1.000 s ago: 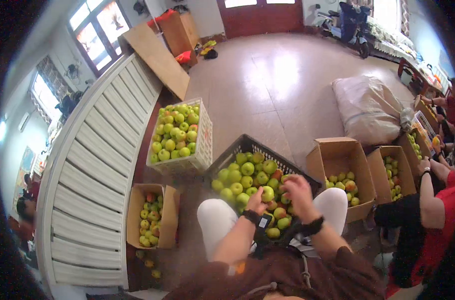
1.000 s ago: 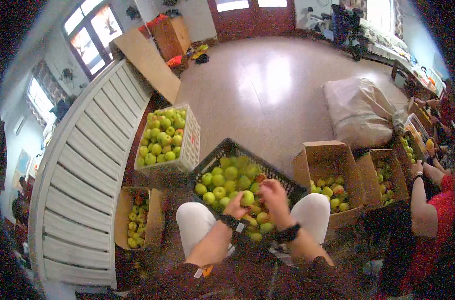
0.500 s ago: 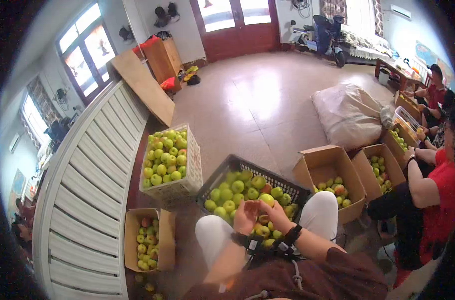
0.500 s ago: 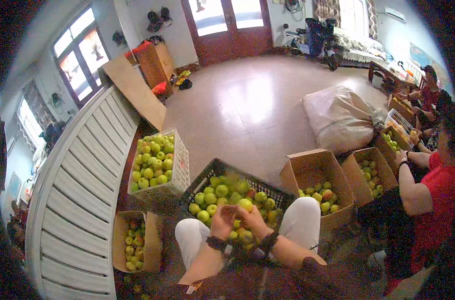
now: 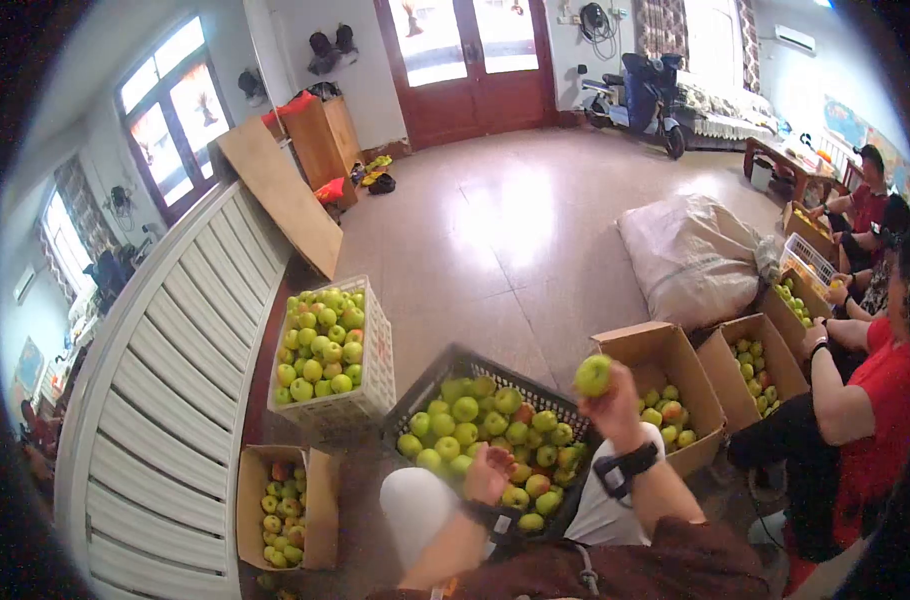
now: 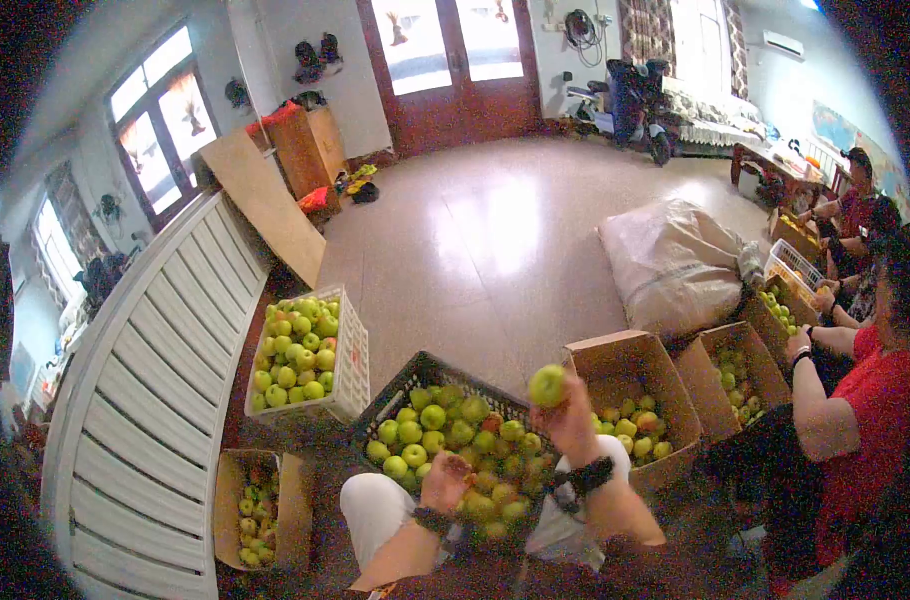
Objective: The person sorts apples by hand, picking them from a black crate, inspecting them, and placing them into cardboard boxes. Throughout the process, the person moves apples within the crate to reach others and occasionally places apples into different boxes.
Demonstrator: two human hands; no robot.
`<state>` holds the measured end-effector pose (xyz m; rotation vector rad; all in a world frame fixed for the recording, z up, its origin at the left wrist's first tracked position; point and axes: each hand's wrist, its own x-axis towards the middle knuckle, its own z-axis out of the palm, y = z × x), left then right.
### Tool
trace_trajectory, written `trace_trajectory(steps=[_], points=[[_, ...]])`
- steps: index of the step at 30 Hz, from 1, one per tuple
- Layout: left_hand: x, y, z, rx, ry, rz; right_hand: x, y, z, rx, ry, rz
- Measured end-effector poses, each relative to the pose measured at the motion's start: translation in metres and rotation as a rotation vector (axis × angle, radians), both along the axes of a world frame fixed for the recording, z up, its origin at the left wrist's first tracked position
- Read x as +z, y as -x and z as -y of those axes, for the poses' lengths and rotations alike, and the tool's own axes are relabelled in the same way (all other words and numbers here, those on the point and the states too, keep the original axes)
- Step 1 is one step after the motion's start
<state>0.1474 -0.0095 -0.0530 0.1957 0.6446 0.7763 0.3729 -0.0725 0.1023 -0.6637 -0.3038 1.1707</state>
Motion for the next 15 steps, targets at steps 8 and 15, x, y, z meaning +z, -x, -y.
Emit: trace_trajectory(steps=[8,15], points=[[-0.010,-0.015,0.002,-0.033,-0.217,-0.234,-0.008,-0.152,0.029,-0.424,0.028,0.155],[-0.020,-0.022,-0.007,-0.176,-0.201,-0.447,-0.130,-0.212,0.070,-0.620,0.465,0.184]])
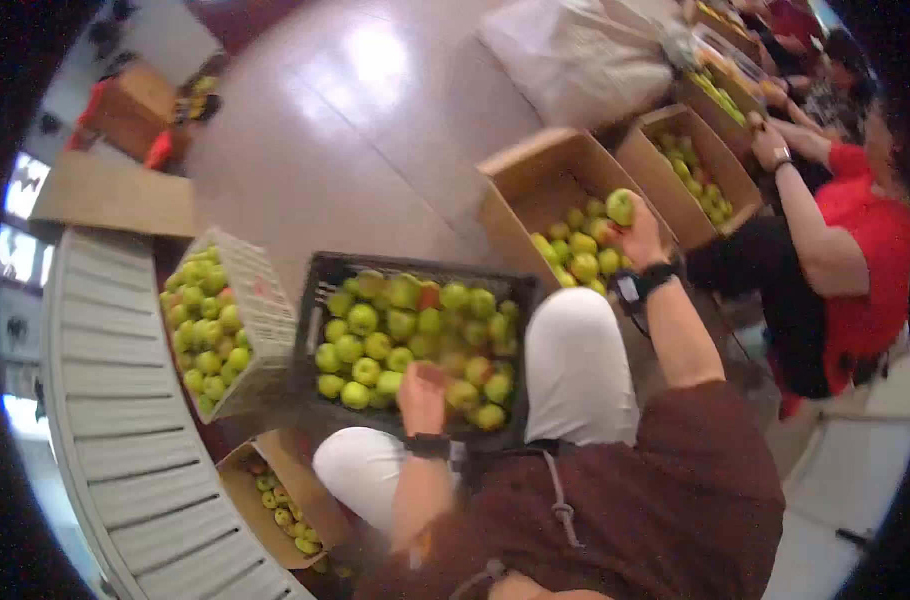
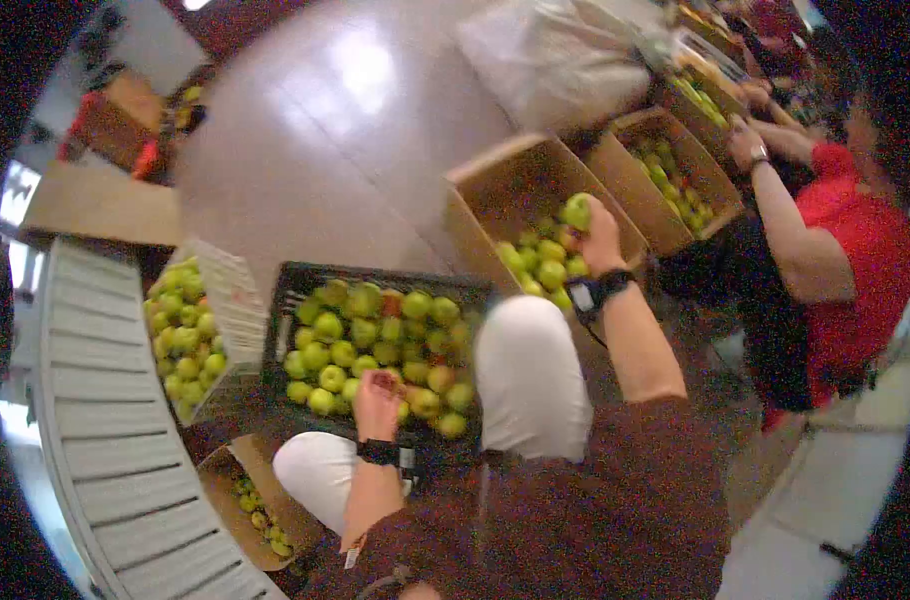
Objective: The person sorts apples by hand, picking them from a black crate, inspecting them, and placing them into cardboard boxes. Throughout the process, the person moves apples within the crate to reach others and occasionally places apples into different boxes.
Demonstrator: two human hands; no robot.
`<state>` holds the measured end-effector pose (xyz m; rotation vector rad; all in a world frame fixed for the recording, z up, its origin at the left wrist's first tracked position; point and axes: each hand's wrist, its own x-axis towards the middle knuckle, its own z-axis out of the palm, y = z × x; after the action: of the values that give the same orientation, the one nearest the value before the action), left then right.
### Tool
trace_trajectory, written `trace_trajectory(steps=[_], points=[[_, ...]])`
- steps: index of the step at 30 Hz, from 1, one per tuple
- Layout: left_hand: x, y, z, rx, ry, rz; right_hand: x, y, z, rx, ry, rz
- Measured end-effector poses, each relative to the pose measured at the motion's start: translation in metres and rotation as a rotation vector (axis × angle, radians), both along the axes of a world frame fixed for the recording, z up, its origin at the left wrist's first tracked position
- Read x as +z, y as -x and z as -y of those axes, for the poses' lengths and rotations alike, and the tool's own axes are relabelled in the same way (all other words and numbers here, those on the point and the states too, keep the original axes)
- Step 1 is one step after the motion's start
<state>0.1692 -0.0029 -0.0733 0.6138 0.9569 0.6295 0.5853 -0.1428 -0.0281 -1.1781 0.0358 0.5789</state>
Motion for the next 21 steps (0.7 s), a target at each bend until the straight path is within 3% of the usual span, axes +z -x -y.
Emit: trace_trajectory(steps=[1,5,7,13,16,19,20,21], points=[[-0.008,-0.002,-0.002,0.086,0.150,0.089,-0.024,-0.007,0.006,-0.020,0.044,-0.116],[-0.001,-0.015,-0.003,0.099,0.234,0.025,-0.079,-0.009,0.016,-0.131,0.242,-0.334],[-0.003,-0.020,-0.006,0.130,0.257,0.006,-0.097,-0.014,0.011,-0.070,0.304,-0.372],[-0.010,-0.030,-0.012,0.080,0.282,-0.025,-0.125,-0.034,-0.047,0.322,0.628,0.042],[-0.010,-0.035,-0.013,0.085,0.293,-0.054,-0.123,-0.036,-0.090,0.411,0.933,0.285],[-0.003,-0.040,-0.017,0.103,0.308,-0.093,-0.182,-0.058,-0.119,0.472,1.002,0.483],[-0.004,-0.040,-0.019,0.107,0.316,-0.105,-0.189,-0.063,-0.124,0.611,1.173,0.754],[-0.008,-0.040,-0.021,0.110,0.320,-0.111,-0.198,-0.064,-0.132,0.680,1.230,0.771]])
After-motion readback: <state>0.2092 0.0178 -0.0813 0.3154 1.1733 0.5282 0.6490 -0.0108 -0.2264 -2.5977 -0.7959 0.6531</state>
